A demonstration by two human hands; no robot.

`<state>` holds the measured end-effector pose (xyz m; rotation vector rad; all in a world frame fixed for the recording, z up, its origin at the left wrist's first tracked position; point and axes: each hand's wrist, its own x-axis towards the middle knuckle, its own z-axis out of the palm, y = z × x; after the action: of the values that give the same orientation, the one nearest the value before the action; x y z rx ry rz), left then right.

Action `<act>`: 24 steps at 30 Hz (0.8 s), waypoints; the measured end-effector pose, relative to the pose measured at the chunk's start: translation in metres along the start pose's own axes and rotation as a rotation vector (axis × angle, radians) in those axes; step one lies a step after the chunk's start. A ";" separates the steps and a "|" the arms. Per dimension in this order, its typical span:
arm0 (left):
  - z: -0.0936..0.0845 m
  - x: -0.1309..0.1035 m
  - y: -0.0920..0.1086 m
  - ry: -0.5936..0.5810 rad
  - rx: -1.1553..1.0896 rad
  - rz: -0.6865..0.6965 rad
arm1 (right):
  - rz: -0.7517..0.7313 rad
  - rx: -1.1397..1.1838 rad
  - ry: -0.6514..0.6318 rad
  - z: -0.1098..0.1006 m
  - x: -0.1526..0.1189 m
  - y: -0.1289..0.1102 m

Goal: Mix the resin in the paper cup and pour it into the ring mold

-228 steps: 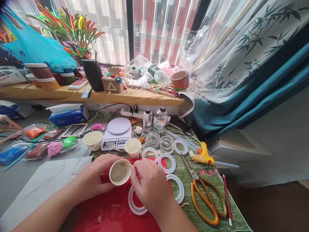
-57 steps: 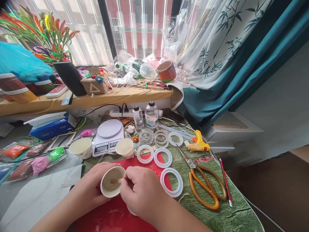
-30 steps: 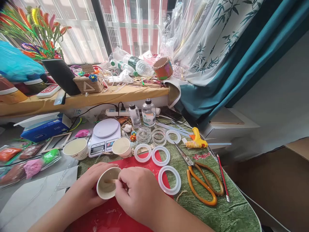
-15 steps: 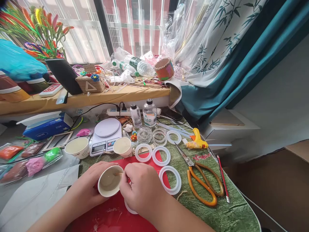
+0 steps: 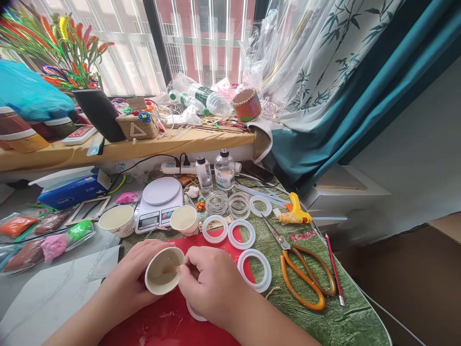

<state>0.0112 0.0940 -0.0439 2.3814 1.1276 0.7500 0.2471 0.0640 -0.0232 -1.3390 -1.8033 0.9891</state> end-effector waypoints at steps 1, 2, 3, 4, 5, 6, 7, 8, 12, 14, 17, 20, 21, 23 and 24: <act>0.000 0.000 0.000 0.006 0.001 -0.003 | -0.008 0.015 0.009 0.000 0.000 0.000; 0.000 -0.001 0.000 0.011 0.004 -0.004 | -0.024 0.007 0.034 -0.001 0.001 0.000; 0.000 -0.001 0.001 0.013 0.007 -0.005 | -0.040 -0.011 0.055 -0.001 0.001 0.000; 0.000 -0.001 0.001 0.015 0.008 -0.005 | -0.046 -0.020 0.057 -0.002 0.001 0.000; 0.000 -0.001 0.001 0.015 0.005 -0.004 | -0.045 -0.016 0.044 -0.002 0.001 0.000; 0.000 -0.001 0.001 0.014 0.001 -0.003 | -0.046 -0.007 0.031 -0.002 0.001 0.000; 0.000 -0.001 0.002 0.013 -0.005 -0.003 | -0.053 -0.006 0.028 -0.002 0.001 -0.001; 0.000 0.000 0.002 0.014 -0.009 -0.007 | -0.063 -0.014 0.029 -0.001 0.001 -0.001; 0.001 0.001 0.003 0.035 -0.011 -0.022 | -0.162 -0.094 0.007 0.003 -0.002 0.001; 0.001 0.002 0.003 0.045 -0.016 -0.002 | -0.259 -0.145 0.050 0.005 -0.004 0.003; 0.002 0.002 0.002 0.043 -0.009 0.018 | -0.303 -0.231 0.138 0.008 -0.004 0.005; 0.002 0.000 0.002 0.037 -0.010 -0.032 | -0.231 -0.191 0.031 0.008 -0.004 0.005; 0.002 0.000 0.003 0.032 -0.012 -0.064 | -0.209 -0.142 -0.028 0.008 -0.004 0.005; 0.000 0.002 0.007 -0.002 -0.014 -0.121 | -0.179 -0.103 -0.019 0.007 -0.004 0.003; -0.001 0.004 0.009 -0.031 -0.011 -0.141 | -0.162 -0.102 0.009 0.007 -0.004 0.002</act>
<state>0.0177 0.0914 -0.0369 2.2684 1.2605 0.6679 0.2434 0.0591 -0.0284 -1.2328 -1.9434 0.8137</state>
